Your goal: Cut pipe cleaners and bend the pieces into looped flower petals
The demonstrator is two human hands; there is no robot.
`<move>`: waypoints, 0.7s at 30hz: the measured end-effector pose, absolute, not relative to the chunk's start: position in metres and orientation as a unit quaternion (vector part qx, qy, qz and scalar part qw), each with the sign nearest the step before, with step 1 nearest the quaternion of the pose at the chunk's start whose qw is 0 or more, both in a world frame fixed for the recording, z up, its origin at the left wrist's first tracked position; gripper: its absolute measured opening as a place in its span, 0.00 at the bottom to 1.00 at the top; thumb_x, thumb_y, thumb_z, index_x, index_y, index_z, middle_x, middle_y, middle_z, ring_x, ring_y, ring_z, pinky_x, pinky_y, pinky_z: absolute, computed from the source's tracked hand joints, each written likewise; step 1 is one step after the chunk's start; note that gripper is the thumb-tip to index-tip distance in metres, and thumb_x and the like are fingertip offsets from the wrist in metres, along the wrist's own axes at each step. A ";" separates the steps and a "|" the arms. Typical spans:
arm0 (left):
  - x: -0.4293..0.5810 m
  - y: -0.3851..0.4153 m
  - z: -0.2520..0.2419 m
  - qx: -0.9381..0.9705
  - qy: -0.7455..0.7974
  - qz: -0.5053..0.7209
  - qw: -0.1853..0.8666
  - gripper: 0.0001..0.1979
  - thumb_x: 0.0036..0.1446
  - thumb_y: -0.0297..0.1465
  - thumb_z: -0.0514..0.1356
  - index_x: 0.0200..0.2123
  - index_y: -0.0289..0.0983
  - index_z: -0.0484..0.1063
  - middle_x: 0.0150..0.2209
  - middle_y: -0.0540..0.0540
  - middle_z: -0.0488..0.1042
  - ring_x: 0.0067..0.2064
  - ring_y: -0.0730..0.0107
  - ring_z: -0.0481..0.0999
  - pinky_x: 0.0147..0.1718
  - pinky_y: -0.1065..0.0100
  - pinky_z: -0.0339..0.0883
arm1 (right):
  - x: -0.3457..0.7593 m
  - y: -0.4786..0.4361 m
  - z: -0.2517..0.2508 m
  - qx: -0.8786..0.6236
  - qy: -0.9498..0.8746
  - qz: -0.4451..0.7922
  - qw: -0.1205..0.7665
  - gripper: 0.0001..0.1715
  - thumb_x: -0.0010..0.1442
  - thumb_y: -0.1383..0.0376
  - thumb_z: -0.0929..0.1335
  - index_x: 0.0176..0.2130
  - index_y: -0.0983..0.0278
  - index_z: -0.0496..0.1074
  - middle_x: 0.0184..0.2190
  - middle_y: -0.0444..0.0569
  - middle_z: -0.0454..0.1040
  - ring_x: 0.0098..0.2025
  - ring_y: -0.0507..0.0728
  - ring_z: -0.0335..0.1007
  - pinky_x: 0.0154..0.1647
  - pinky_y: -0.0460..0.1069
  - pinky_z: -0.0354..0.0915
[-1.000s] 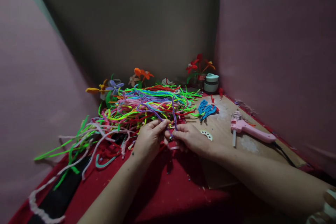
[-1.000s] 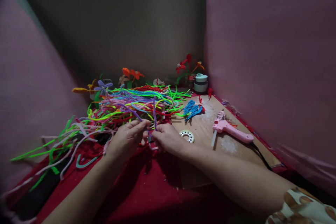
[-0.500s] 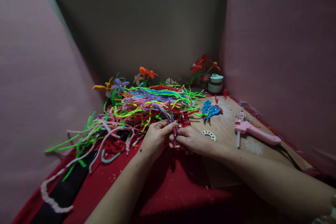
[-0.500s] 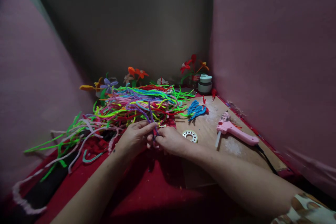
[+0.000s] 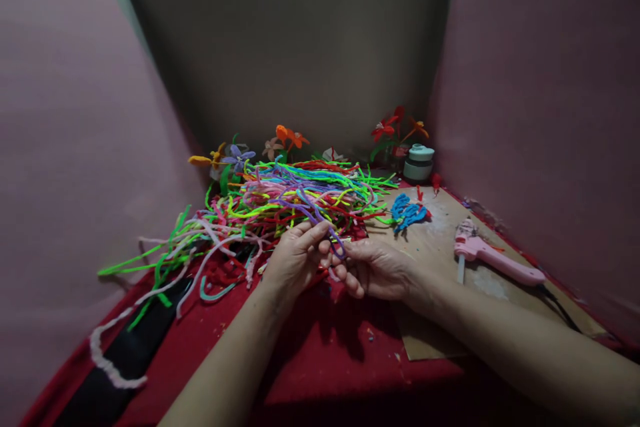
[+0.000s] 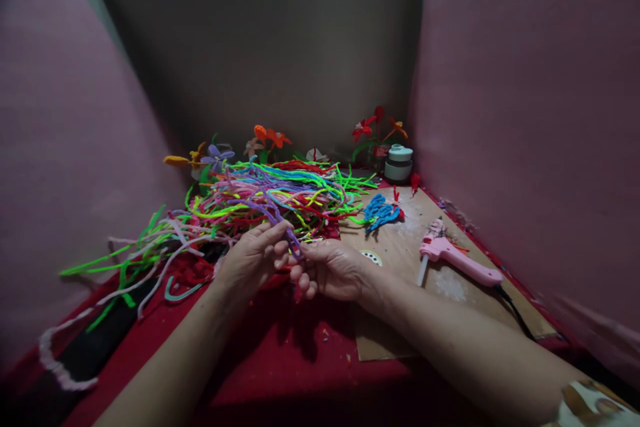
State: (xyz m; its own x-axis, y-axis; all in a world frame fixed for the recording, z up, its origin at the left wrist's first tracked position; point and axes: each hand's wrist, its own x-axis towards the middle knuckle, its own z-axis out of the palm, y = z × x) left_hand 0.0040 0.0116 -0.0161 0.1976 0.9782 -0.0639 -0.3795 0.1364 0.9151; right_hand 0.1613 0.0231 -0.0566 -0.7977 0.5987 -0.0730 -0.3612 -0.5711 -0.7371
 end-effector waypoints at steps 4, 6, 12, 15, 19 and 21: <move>0.008 0.010 -0.015 0.406 0.358 0.527 0.655 0.10 0.46 0.32 0.65 0.28 0.33 0.67 0.15 0.55 0.64 0.16 0.79 0.66 0.14 0.77 0.59 | 0.157 0.019 -0.056 -0.169 -0.371 0.860 0.306 0.12 0.62 0.64 0.63 0.38 0.71 0.70 0.24 0.47 0.71 0.19 0.47 0.67 0.17 0.42 0.63; 0.009 0.010 -0.016 0.408 0.363 0.531 0.648 0.09 0.47 0.32 0.64 0.28 0.34 0.67 0.15 0.55 0.64 0.15 0.79 0.65 0.14 0.78 0.59 | 0.155 0.018 -0.055 -0.176 -0.367 0.855 0.322 0.12 0.62 0.63 0.63 0.38 0.71 0.70 0.22 0.46 0.70 0.18 0.47 0.66 0.16 0.41 0.62; 0.008 0.010 -0.020 0.446 0.380 0.511 0.628 0.09 0.49 0.33 0.63 0.30 0.34 0.69 0.16 0.54 0.67 0.16 0.80 0.66 0.15 0.78 0.59 | 0.151 0.015 -0.051 -0.212 -0.364 0.834 0.356 0.11 0.59 0.64 0.65 0.35 0.72 0.71 0.18 0.43 0.67 0.14 0.46 0.61 0.11 0.41 0.59; 0.009 0.008 -0.022 0.472 0.404 0.477 0.622 0.09 0.49 0.34 0.63 0.31 0.34 0.69 0.18 0.52 0.69 0.17 0.81 0.65 0.15 0.79 0.55 | 0.150 0.016 -0.051 -0.220 -0.369 0.822 0.375 0.13 0.56 0.62 0.68 0.28 0.71 0.70 0.16 0.42 0.66 0.13 0.46 0.59 0.10 0.42 0.58; 0.011 0.006 -0.025 0.493 0.446 0.475 0.577 0.11 0.48 0.35 0.64 0.25 0.33 0.69 0.16 0.52 0.67 0.16 0.81 0.64 0.14 0.78 0.52 | 0.150 0.018 -0.054 -0.232 -0.388 0.803 0.389 0.16 0.51 0.58 0.71 0.26 0.70 0.69 0.15 0.41 0.66 0.12 0.46 0.58 0.10 0.42 0.57; 0.012 0.006 -0.024 0.494 0.475 0.476 0.551 0.12 0.47 0.36 0.64 0.23 0.33 0.68 0.14 0.52 0.66 0.15 0.80 0.64 0.15 0.77 0.52 | 0.151 0.020 -0.055 -0.237 -0.402 0.795 0.387 0.17 0.49 0.57 0.72 0.26 0.70 0.69 0.15 0.41 0.66 0.12 0.46 0.59 0.10 0.41 0.58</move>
